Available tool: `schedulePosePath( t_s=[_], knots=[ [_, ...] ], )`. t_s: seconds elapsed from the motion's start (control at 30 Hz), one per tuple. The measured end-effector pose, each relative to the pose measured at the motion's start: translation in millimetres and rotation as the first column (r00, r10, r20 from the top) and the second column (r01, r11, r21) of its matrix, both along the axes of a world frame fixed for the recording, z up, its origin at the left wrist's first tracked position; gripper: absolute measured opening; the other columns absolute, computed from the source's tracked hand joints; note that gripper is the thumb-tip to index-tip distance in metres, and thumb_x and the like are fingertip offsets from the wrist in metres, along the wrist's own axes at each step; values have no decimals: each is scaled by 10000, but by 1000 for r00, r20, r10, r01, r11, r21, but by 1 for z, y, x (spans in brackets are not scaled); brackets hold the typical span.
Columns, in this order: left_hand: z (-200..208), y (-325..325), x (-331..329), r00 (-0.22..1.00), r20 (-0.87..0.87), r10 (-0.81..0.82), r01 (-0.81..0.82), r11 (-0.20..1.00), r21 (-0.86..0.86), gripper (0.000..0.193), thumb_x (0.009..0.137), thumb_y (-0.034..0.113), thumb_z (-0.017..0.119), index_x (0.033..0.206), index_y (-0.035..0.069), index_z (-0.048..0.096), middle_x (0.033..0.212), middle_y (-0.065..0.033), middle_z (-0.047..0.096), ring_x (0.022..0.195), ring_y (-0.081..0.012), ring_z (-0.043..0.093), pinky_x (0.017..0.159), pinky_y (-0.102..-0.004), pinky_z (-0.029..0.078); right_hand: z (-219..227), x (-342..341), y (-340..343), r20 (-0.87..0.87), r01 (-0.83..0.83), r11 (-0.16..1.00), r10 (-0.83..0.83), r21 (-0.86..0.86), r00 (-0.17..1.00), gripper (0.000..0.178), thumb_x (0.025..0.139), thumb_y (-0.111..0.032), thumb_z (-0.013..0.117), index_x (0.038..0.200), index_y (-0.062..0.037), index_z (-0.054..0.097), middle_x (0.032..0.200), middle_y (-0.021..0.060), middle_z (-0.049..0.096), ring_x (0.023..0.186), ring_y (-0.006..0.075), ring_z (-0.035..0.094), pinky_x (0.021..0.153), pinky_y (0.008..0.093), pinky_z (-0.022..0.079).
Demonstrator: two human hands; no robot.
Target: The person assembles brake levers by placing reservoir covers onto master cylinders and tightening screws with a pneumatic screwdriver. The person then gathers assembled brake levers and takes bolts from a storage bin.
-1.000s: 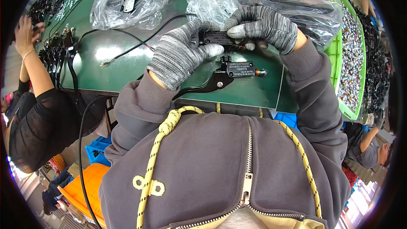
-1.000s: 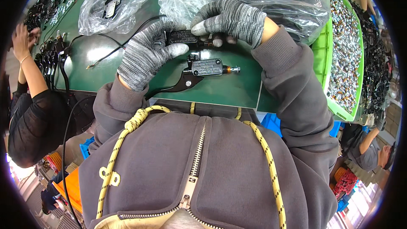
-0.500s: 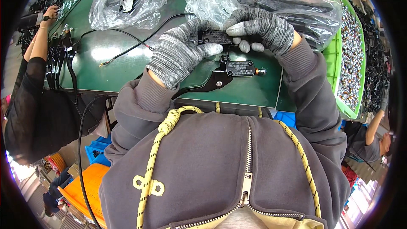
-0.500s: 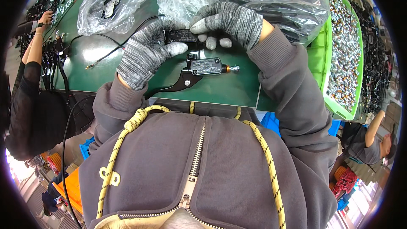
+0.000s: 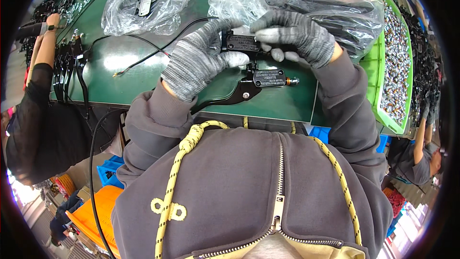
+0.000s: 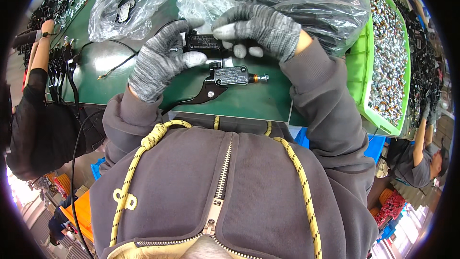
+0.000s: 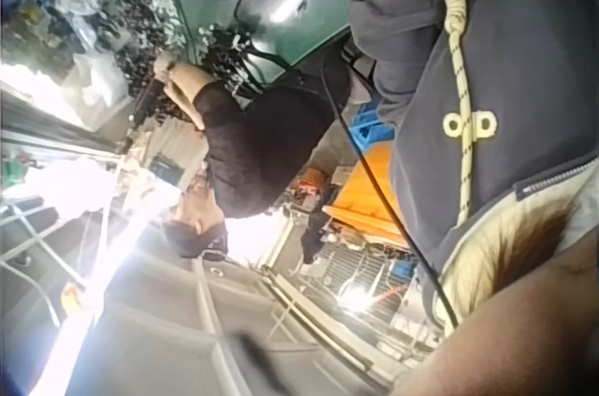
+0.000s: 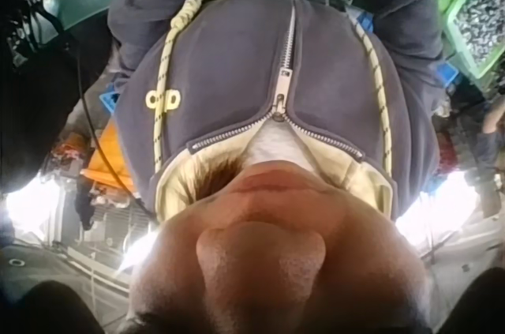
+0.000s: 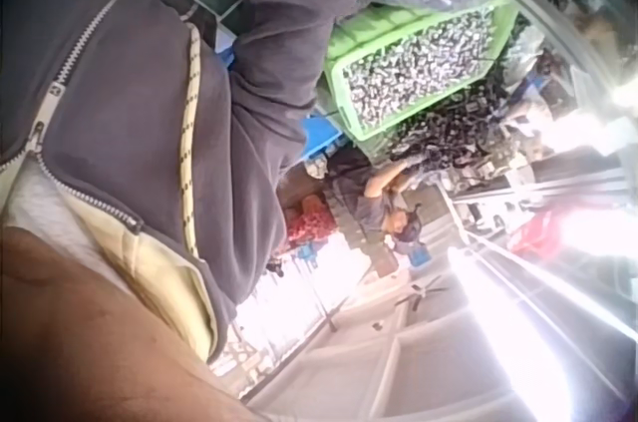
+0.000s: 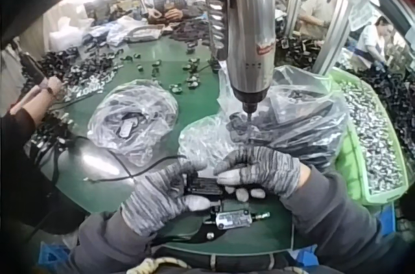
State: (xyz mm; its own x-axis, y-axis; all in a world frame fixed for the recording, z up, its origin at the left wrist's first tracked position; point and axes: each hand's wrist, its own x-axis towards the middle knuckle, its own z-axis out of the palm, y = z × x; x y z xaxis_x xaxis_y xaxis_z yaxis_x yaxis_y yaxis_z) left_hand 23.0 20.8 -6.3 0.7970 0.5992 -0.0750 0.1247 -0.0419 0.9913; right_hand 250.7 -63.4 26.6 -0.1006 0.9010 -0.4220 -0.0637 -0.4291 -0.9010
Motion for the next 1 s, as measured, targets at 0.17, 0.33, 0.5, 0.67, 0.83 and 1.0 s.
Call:
schedulePosePath(
  t_s=[0.17,0.33,0.5,0.67,0.83,1.0],
  knots=[
    [-4,28,-25,878,477,43,254,803,-539,589,948,443,623,1365,40,519,627,45,506,493,-70,477,435,-182,400,30,-27,-8,227,203,942,-267,269,936,300,893,-228,732,1102,-26,659,884,67,673,734,118,615,702,251,523],
    [12,15,-17,809,464,360,236,526,-817,663,1010,500,464,1403,-33,419,871,-85,669,811,-234,687,645,-312,590,44,-50,0,604,-148,766,-356,626,714,237,875,-108,735,1099,-42,696,927,29,661,825,104,600,762,267,498],
    [-1,10,-21,732,559,390,445,348,-825,689,988,517,498,1352,-66,445,1294,-263,529,1218,-355,566,1024,-486,521,38,-67,24,716,-392,677,-293,623,634,181,857,-75,708,1034,-43,719,918,73,620,866,194,634,759,322,509],
    [5,6,-4,718,637,281,581,261,-771,586,1009,481,479,1344,1,498,1340,-182,540,1273,-294,528,1114,-455,430,42,-73,22,883,-592,663,-413,459,222,226,815,-248,716,1006,-132,751,1008,89,614,972,294,587,892,433,469],
    [3,7,-15,691,653,311,591,277,-757,591,1011,481,474,1359,3,488,1341,-172,547,1267,-279,532,1115,-441,426,25,-82,32,861,-569,647,-415,507,295,253,816,-296,705,1013,-145,755,966,82,623,989,281,588,900,430,456],
    [3,9,-13,679,669,303,612,269,-744,596,1013,480,470,1374,5,477,1341,-162,553,1261,-264,537,1116,-428,421,22,-79,31,847,-603,603,-453,521,279,227,811,-274,722,984,-130,753,952,86,630,947,281,602,869,416,472]
  ],
)
